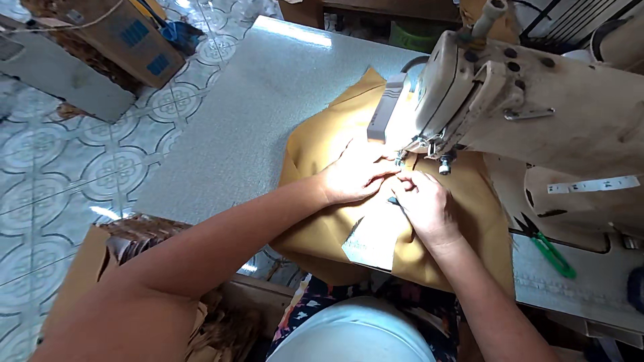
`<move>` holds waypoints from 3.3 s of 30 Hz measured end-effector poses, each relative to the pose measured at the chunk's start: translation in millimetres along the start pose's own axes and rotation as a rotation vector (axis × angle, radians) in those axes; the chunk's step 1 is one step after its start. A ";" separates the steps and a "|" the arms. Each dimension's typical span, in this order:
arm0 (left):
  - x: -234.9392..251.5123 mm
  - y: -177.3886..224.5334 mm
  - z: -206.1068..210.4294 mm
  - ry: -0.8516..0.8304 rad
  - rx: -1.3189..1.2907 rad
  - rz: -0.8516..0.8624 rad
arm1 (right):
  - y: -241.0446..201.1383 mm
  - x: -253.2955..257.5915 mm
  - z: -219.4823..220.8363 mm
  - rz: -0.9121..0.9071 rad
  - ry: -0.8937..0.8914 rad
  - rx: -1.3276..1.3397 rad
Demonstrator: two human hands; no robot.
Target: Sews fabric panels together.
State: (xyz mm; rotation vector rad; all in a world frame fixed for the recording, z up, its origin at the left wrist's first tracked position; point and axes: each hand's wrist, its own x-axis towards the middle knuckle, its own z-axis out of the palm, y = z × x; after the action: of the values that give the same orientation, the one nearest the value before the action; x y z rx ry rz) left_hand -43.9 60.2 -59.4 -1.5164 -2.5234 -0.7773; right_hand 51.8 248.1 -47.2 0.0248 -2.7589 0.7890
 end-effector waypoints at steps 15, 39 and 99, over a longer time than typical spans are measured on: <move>-3.0 -1.0 -1.8 0.023 0.021 0.112 | 5.7 -21.8 -0.6 -0.200 0.038 -0.129; 23.3 -44.2 -2.9 0.033 -0.046 0.333 | 6.9 -5.4 7.6 -0.264 0.018 -0.295; 0.4 25.0 -24.1 -0.009 0.102 -0.122 | -2.0 -45.5 7.5 -0.322 0.087 -0.029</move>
State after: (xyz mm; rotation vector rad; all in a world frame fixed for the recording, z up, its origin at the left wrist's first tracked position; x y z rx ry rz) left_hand -27.0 58.6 -29.0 -1.3493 -2.6381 -0.6469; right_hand 93.9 239.9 -64.2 0.4073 -2.5906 0.6463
